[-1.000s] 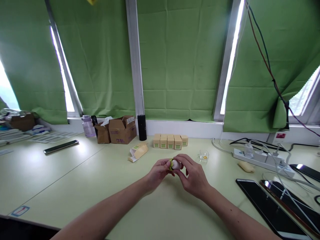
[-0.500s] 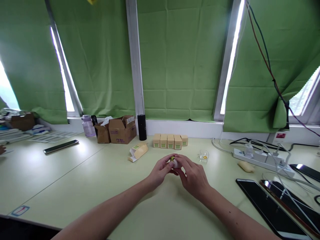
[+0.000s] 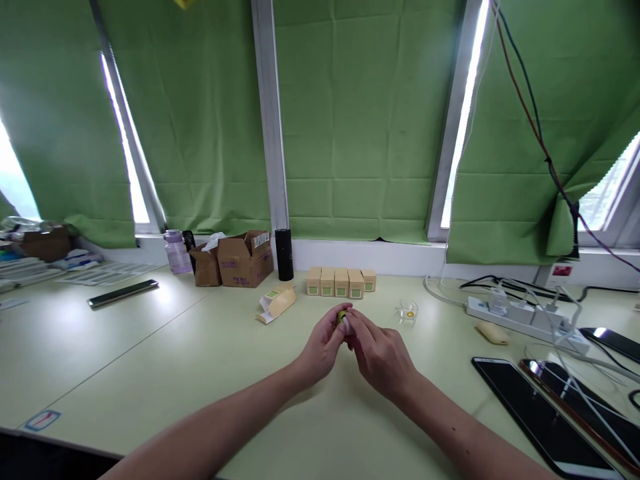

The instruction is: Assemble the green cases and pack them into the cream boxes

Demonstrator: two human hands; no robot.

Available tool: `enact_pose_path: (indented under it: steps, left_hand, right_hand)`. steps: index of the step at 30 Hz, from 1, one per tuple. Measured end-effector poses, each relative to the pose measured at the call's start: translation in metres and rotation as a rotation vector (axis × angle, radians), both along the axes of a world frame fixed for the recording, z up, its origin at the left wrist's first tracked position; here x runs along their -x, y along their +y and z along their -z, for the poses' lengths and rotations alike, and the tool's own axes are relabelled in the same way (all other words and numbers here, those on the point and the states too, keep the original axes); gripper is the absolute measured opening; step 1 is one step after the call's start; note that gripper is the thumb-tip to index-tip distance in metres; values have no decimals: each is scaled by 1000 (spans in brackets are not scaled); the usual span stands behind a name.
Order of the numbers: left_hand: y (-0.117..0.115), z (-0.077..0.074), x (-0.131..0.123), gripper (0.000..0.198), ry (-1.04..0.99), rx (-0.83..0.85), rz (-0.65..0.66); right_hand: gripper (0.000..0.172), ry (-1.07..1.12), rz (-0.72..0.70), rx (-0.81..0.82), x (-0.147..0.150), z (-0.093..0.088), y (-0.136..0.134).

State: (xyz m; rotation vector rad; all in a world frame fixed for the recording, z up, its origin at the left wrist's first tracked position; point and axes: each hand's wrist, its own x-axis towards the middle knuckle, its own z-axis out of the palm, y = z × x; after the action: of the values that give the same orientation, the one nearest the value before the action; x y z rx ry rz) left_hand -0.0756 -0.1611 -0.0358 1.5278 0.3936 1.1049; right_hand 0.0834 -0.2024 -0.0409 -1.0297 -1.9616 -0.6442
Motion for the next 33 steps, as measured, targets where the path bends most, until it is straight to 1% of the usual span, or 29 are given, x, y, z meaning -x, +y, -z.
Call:
enact_pose_path:
  steps: [5,9,12,16,21,25,30,33]
  left_hand:
    - [-5,-1,-6,58,-10,-38,-97]
    - [-7,0,-8,54,-13,-71,-149]
    - [-8,3,-9,52,3,-93,-191]
    - [-8,7,-10,47,40,-130,-292]
    - [-7,11,-11,44,40,-136,-315]
    - [-8,10,-9,48,35,-111,-294]
    - [-10,5,-4,58,19,-29,-142]
    - [-9,4,-3,65,18,-21,-61]
  right_hand:
    - [41,-37,12,-105,1,0,1]
    - [39,-58,-15,-162,1,-2,1]
    - [42,-61,-29,-180,2,-3,1]
    - [41,-65,-45,-186,2,-5,0]
    - [42,-68,-47,-192,3,-5,0]
    - [42,-52,-52,-153,1,-3,2]
    - [41,-15,-85,-104,-2,-2,4]
    - [40,-6,-92,-97,-2,-2,4]
